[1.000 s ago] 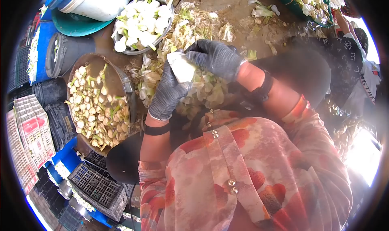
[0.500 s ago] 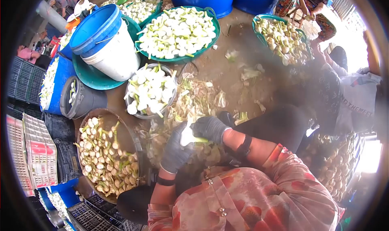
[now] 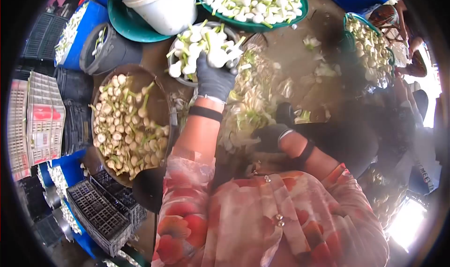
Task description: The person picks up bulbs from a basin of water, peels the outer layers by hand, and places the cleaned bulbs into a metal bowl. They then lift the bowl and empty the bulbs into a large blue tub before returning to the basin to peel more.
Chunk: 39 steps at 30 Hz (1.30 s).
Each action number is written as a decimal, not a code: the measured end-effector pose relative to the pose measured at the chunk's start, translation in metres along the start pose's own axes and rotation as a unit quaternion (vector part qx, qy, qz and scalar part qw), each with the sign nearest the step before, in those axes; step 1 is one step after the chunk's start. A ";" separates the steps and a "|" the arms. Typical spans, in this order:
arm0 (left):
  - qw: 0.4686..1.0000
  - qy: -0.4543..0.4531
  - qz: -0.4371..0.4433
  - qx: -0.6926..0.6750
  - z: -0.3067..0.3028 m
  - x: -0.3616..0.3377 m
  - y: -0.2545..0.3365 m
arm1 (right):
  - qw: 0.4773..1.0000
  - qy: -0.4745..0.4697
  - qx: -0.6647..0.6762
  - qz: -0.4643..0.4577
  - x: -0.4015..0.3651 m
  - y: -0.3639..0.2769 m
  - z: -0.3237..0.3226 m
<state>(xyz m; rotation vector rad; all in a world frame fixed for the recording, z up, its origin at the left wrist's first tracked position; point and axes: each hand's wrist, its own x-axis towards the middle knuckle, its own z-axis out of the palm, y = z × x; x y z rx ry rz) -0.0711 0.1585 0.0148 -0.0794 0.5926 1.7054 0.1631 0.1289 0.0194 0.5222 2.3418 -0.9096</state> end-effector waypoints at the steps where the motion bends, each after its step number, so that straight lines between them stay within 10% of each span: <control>1: 1.000 0.000 -0.005 0.010 0.014 -0.006 0.003 | 0.999 0.004 -0.018 0.031 -0.007 -0.007 -0.022; 3: 0.999 -0.017 -0.032 0.026 0.009 -0.013 0.000 | 0.948 0.266 0.124 0.119 0.000 0.001 -0.047; 6: 0.998 0.017 -0.057 0.008 -0.011 -0.023 -0.014 | 0.726 0.406 0.550 -0.073 0.022 -0.001 -0.063; 12: 0.942 -0.094 -0.073 0.313 -0.047 -0.055 -0.054 | 0.761 0.294 0.577 0.033 0.036 -0.006 -0.082; 14: 0.858 -0.198 -0.011 0.473 -0.074 -0.063 -0.051 | 0.729 0.406 0.550 -0.021 0.052 0.000 -0.072; 15: 0.641 -0.301 0.144 0.691 -0.081 -0.063 -0.043 | 0.721 0.444 0.531 -0.035 0.060 0.008 -0.069; 17: 0.437 -0.301 0.201 0.824 -0.087 -0.073 -0.040 | 0.711 0.430 0.542 0.132 0.049 -0.007 -0.093; 20: 0.633 -0.054 -0.053 0.771 -0.070 -0.086 -0.019 | 0.676 0.392 0.612 0.119 0.052 -0.007 -0.098; 24: 0.803 -0.032 0.167 0.571 -0.049 -0.079 -0.017 | 0.650 0.359 0.660 0.111 0.053 -0.025 -0.088; 25: 0.727 -0.050 0.280 0.625 -0.042 -0.077 -0.019 | 0.662 0.357 0.651 0.101 0.052 -0.029 -0.085; 31: 0.805 0.052 0.243 0.539 -0.031 -0.071 -0.028 | 0.714 0.394 0.578 -0.016 0.044 -0.048 -0.053; 35: 0.921 0.187 0.106 0.326 -0.033 -0.059 -0.011 | 0.660 0.385 0.645 -0.034 0.038 -0.041 -0.046; 39: 0.969 0.064 0.087 0.221 -0.054 -0.060 -0.005 | 0.585 0.362 0.724 -0.041 0.028 -0.031 -0.050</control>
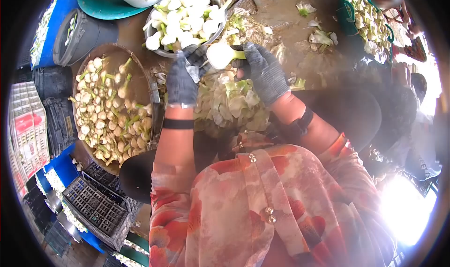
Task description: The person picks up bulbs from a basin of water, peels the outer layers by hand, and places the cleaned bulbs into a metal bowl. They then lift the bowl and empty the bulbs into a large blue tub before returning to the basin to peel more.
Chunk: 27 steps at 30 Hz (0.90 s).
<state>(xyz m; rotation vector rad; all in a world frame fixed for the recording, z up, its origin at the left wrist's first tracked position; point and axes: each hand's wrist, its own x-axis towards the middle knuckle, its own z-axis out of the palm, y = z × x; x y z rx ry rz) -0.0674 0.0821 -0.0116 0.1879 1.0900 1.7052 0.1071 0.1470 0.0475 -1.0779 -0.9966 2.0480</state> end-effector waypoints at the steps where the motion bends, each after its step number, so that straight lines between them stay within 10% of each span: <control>1: 0.999 -0.047 0.003 0.008 0.005 -0.016 0.002 | 1.000 0.007 0.017 0.017 0.001 0.001 -0.004; 5: 0.966 -0.092 0.113 0.212 0.032 -0.045 -0.014 | 0.999 0.009 0.023 0.037 0.007 0.008 -0.016; 6: 0.993 -0.080 -0.007 0.090 0.025 -0.041 -0.013 | 0.999 0.014 -0.019 0.034 0.006 0.005 -0.020; 7: 0.941 -0.023 0.136 0.310 0.013 -0.028 -0.015 | 0.998 0.014 -0.058 0.032 0.006 0.004 -0.024; 9: 0.963 0.102 -0.101 0.228 0.010 -0.019 -0.005 | 0.998 -0.008 0.061 -0.003 0.024 0.008 -0.041; 11: 0.876 -0.036 0.139 0.460 -0.033 0.008 -0.039 | 0.987 0.055 0.149 -0.016 0.044 -0.015 -0.042; 13: 0.843 -0.061 0.228 0.483 -0.037 0.012 -0.046 | 0.935 -0.231 0.221 -0.151 0.053 -0.071 -0.037; 15: 0.892 -0.022 0.201 0.404 -0.026 0.011 -0.042 | 0.927 -0.254 0.226 -0.157 0.051 -0.099 -0.028; 17: 0.863 0.009 0.239 0.446 -0.039 0.034 -0.033 | 0.952 -0.209 0.132 -0.182 0.061 -0.100 -0.030; 18: 0.849 0.029 0.250 0.465 -0.053 0.043 -0.020 | 0.959 -0.140 -0.132 -0.210 0.066 -0.092 -0.025; 22: 0.759 0.155 0.285 0.565 -0.146 0.090 0.052 | 0.849 -0.128 -0.429 -0.280 0.069 -0.022 -0.037; 27: 0.623 0.333 0.195 0.681 -0.279 0.135 0.124 | 0.943 -0.137 -0.302 -0.021 0.048 0.006 -0.007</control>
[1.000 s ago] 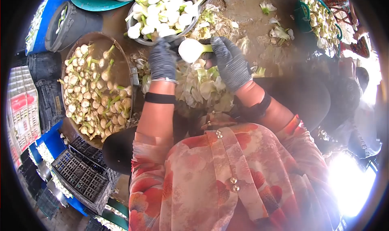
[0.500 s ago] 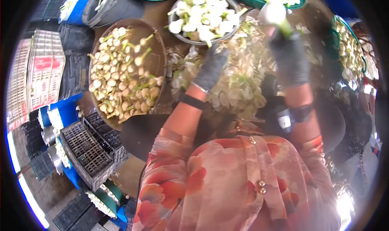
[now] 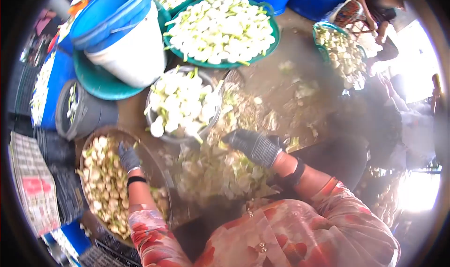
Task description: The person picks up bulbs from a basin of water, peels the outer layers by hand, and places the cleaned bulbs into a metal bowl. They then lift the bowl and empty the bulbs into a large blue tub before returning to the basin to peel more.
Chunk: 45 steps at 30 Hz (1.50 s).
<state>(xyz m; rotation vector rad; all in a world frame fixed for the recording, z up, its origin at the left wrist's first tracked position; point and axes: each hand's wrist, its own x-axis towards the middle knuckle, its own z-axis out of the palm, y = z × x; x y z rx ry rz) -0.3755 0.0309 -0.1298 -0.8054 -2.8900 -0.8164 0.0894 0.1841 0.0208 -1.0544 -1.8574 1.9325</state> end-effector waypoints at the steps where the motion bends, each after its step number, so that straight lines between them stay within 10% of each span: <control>1: 0.998 -0.045 -0.042 -0.011 0.003 0.009 -0.023 | 0.999 -0.006 -0.037 0.012 0.002 -0.001 0.003; 5: 0.908 -0.306 -0.242 -0.154 0.064 0.018 -0.122 | 0.985 -0.005 -0.170 0.014 0.008 0.016 0.008; 11: 0.948 -0.265 -0.170 -0.040 0.071 -0.026 -0.109 | 0.969 -0.099 -0.227 -0.003 0.018 0.024 0.017; 14: 0.965 -0.185 -0.152 -0.106 0.069 -0.047 -0.112 | 0.934 -0.091 -0.303 -0.167 0.018 0.060 0.021; 16: 0.962 -0.097 -0.138 -0.213 0.057 -0.053 -0.102 | 0.952 -0.104 -0.264 -0.113 0.011 0.037 0.020; 17: 0.961 -0.040 -0.118 -0.246 0.018 -0.057 -0.061 | 0.848 -0.101 -0.416 -0.312 0.016 0.058 0.015; 19: 0.961 -0.095 -0.147 -0.213 -0.023 -0.063 -0.032 | 0.913 -0.086 -0.327 -0.229 0.008 0.038 0.021; 22: 0.790 -0.166 -0.342 -0.481 -0.069 -0.113 0.079 | 0.988 -0.060 -0.135 -0.052 -0.016 -0.012 0.035; 29: 0.439 -0.412 -0.374 -0.706 -0.089 -0.258 0.213 | 0.963 -0.012 -0.191 -0.189 -0.039 0.002 0.041; 32: 0.454 -0.403 -0.318 -0.729 -0.099 -0.286 0.238 | 0.979 0.007 -0.156 -0.128 -0.046 0.007 0.032; 33: 0.575 -0.384 -0.224 -0.687 -0.097 -0.293 0.236 | 0.984 0.013 -0.133 -0.117 -0.049 0.007 0.029; 37: 0.701 -0.334 -0.181 -0.603 -0.096 -0.303 0.249 | 0.973 0.073 -0.170 -0.134 -0.064 -0.002 0.015; 45: 0.792 -0.323 -0.087 -0.510 -0.097 -0.312 0.260 | 0.930 0.115 -0.314 -0.155 -0.075 -0.013 0.003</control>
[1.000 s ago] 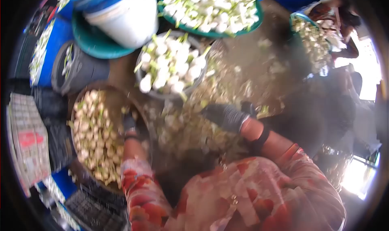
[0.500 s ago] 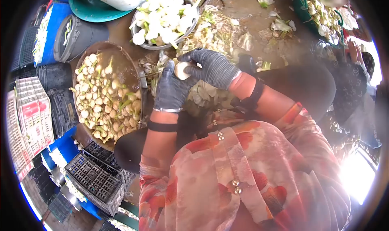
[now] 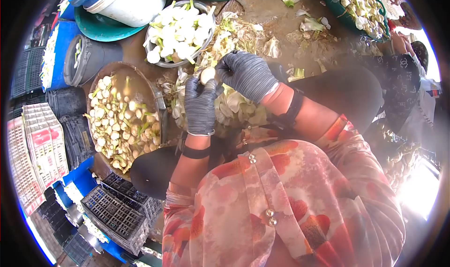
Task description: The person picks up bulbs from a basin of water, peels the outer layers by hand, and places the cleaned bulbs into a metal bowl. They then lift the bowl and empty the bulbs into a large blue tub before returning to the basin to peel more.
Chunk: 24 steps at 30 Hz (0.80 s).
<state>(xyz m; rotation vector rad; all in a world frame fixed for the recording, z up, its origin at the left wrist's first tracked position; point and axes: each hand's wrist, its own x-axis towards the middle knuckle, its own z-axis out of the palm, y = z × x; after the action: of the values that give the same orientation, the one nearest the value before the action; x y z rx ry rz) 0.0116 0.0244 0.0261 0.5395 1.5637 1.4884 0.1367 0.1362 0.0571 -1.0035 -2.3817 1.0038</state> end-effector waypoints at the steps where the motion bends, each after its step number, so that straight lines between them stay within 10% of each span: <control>1: 1.000 -0.006 -0.002 0.000 -0.001 0.000 0.000 | 1.000 -0.009 -0.003 0.000 0.000 0.001 -0.001; 11: 0.942 -0.132 -0.083 -0.297 -0.013 0.003 0.002 | 0.964 0.038 0.115 0.235 0.017 0.065 -0.008; 15: 0.962 -0.086 -0.051 -0.253 -0.005 0.006 0.001 | 0.976 0.013 0.205 0.075 0.000 0.023 -0.019; 17: 0.972 -0.073 -0.043 -0.220 0.003 0.007 -0.001 | 0.999 0.029 0.031 0.016 -0.007 0.001 -0.023; 24: 0.992 -0.061 -0.002 -0.107 0.015 0.003 0.003 | 0.998 0.030 0.003 0.060 -0.004 -0.003 -0.013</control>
<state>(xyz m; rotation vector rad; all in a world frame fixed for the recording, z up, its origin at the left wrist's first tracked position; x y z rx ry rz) 0.0211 0.0357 0.0299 0.4928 1.2917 1.5674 0.1456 0.1379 0.0681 -1.1695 -2.2910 1.0077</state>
